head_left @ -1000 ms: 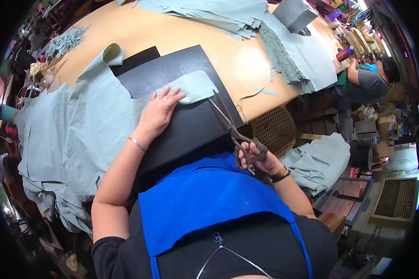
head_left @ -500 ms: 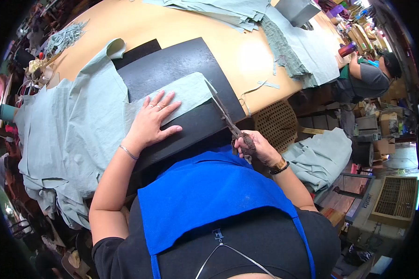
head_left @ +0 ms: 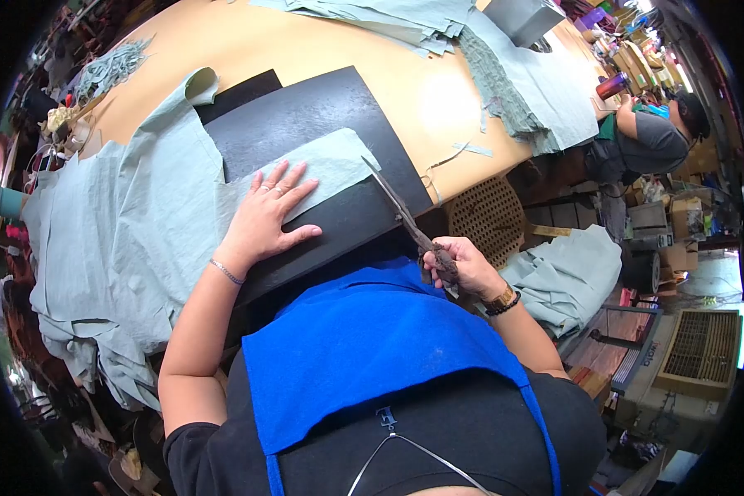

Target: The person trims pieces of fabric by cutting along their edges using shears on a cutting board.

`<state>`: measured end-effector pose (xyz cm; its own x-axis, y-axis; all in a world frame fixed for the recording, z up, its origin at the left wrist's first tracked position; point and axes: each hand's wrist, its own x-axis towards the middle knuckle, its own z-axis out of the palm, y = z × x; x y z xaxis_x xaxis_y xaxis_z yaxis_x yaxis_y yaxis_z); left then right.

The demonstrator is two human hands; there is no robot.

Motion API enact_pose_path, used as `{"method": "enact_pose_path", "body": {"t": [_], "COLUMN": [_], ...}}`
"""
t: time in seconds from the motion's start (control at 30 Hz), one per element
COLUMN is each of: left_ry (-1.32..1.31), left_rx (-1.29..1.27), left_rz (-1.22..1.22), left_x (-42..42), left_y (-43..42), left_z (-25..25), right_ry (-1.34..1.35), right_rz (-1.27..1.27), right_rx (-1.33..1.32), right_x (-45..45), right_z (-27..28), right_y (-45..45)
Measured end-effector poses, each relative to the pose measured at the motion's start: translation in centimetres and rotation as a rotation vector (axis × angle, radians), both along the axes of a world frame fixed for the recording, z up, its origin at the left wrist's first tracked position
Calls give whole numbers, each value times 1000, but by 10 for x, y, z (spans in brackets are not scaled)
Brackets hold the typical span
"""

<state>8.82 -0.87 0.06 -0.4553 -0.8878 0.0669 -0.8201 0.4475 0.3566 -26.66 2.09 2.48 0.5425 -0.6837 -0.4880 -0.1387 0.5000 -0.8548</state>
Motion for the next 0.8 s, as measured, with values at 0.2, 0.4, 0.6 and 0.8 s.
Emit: {"method": "enact_pose_path", "body": {"t": [0.2, 0.4, 0.6, 0.8], "left_ry": [-12, -10, -16, -21], "left_rx": [4, 3, -6, 0], "left_rz": [-45, -45, -50, -77], "left_x": [-4, -6, -8, -12], "left_y": [5, 7, 8, 12], "left_z": [4, 5, 4, 8], "right_ry": [19, -5, -46, -53], "right_rz": [-56, -64, -26, -75], "right_rx": [29, -4, -8, 14], "right_x": [11, 11, 7, 16], "right_z": [-1, -6, -10, -15], "right_y": [-6, -8, -4, -15]}}
